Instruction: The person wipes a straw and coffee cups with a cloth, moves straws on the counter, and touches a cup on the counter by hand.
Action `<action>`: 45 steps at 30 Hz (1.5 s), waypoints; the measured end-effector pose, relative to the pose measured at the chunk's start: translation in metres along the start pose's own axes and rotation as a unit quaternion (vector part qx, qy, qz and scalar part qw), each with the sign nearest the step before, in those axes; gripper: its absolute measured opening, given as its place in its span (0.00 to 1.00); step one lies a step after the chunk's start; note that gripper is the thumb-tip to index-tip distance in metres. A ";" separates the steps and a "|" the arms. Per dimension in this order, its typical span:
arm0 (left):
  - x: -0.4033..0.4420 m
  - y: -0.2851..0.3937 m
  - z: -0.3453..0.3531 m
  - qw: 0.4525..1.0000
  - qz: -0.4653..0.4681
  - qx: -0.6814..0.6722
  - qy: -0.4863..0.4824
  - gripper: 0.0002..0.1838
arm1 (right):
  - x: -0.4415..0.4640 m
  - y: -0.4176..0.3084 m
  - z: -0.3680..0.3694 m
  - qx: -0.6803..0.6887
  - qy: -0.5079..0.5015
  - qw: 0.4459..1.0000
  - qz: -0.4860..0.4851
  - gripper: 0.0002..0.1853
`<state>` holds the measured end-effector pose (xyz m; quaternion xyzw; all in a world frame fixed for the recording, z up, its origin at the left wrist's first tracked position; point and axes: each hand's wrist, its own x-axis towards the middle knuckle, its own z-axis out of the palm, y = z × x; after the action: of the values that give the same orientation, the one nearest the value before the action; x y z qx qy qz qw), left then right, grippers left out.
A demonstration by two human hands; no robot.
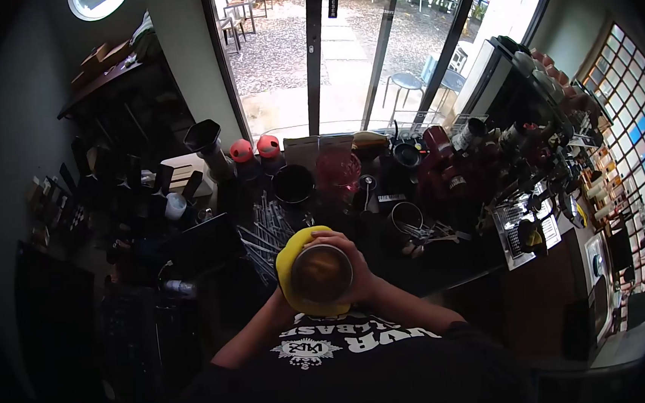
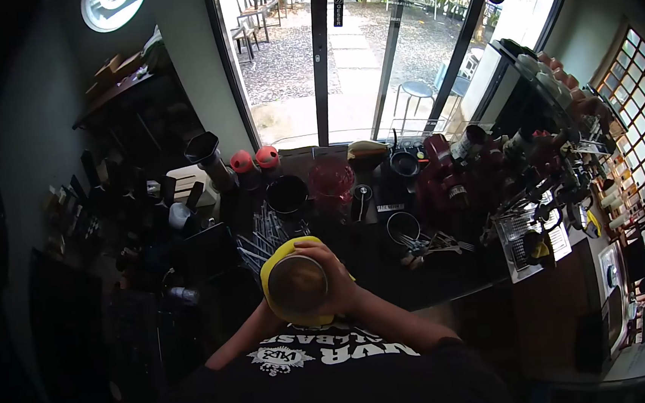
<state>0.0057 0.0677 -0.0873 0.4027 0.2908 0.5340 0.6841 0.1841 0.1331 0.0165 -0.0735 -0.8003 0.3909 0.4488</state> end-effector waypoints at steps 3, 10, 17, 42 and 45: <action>-0.001 -0.013 -0.013 0.991 -0.019 -0.123 0.038 0.27 | 0.005 -0.010 -0.005 -0.037 -0.004 0.999 0.007 0.60; -0.001 0.038 0.020 0.954 0.160 0.255 -0.009 0.29 | 0.005 -0.022 0.001 0.204 0.078 0.976 0.003 0.52; -0.013 0.028 0.016 0.995 -0.002 0.094 0.021 0.29 | 0.012 -0.036 -0.003 0.172 0.020 0.985 -0.014 0.46; 0.049 0.162 0.049 0.898 0.227 0.367 0.082 0.15 | 0.016 -0.020 -0.048 0.060 0.069 0.987 0.131 0.57; 0.042 0.132 0.061 0.979 0.144 -0.097 0.105 0.15 | 0.015 -0.019 -0.046 0.062 0.093 0.990 0.081 0.58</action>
<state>0.0014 0.1075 0.0585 0.3139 0.2473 0.6917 0.6015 0.2158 0.1526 0.0531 -0.1460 -0.7208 0.4663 0.4916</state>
